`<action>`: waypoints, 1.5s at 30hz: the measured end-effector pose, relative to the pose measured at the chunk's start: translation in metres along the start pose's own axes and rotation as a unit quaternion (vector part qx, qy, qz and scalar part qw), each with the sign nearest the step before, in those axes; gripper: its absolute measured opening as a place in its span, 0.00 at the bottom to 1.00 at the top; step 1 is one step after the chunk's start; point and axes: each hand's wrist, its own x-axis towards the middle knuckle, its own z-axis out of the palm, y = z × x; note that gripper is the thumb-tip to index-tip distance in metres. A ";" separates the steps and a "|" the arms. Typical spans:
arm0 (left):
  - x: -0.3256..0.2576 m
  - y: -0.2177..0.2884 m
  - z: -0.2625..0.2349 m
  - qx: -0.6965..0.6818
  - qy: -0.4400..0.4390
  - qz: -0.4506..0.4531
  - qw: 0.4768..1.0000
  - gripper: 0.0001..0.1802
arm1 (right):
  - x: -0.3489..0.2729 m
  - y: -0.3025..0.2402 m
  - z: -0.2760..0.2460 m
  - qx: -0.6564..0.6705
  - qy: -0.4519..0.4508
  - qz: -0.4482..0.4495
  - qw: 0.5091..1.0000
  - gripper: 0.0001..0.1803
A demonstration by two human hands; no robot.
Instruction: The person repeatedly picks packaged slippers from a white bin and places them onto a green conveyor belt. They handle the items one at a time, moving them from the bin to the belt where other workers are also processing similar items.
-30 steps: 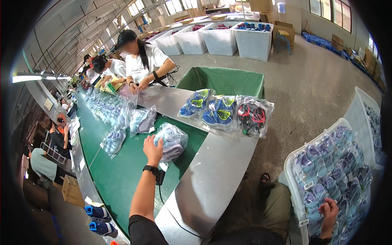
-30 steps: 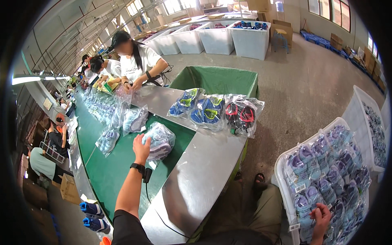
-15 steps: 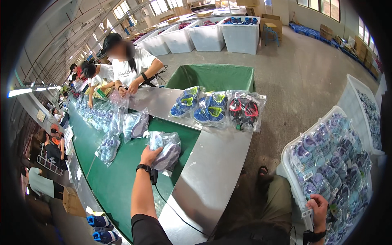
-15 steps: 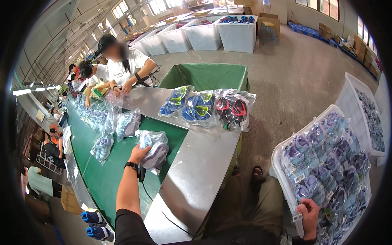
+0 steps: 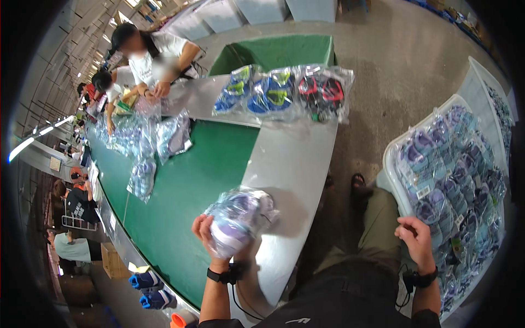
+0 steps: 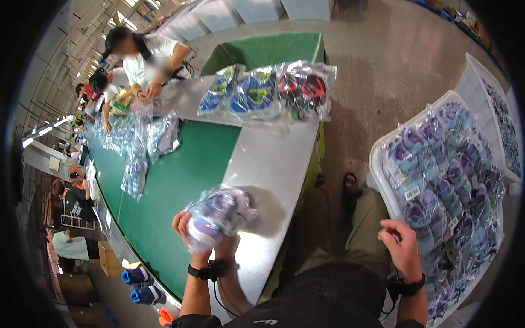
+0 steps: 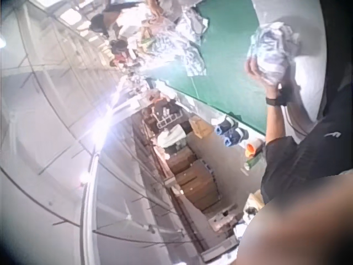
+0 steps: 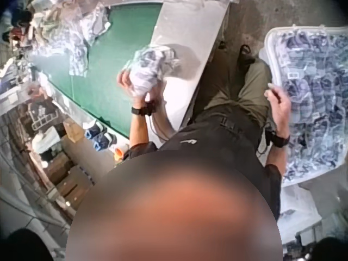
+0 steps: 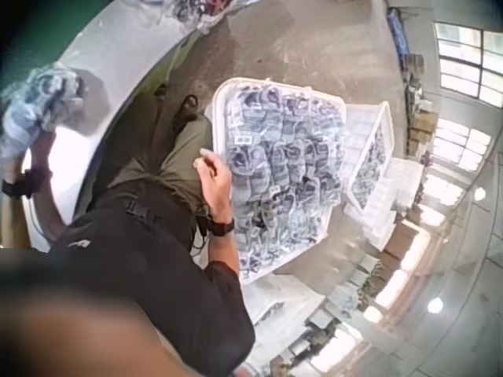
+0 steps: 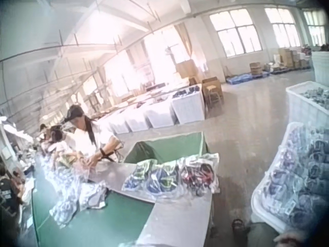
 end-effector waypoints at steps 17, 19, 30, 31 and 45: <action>0.013 0.103 0.007 -0.452 -0.171 -0.387 0.786 0.51 | 0.039 -0.028 0.051 -0.016 -0.191 -0.076 0.978 0.20; 0.017 0.135 0.019 -0.470 -0.217 -0.385 0.764 0.52 | 0.039 -0.026 0.062 0.044 -0.220 -0.030 0.974 0.34; -0.010 0.270 0.084 -0.539 -0.514 -0.202 0.636 0.20 | -0.044 0.015 -0.043 0.237 0.052 0.060 0.968 0.48; -0.003 0.266 0.097 -0.513 -0.571 -0.195 0.610 0.44 | -0.070 0.016 -0.066 0.263 0.093 0.030 0.960 0.49; 0.004 0.243 0.121 -0.458 -0.530 -0.183 0.690 0.21 | -0.212 0.089 -0.100 0.005 0.272 0.346 0.898 0.24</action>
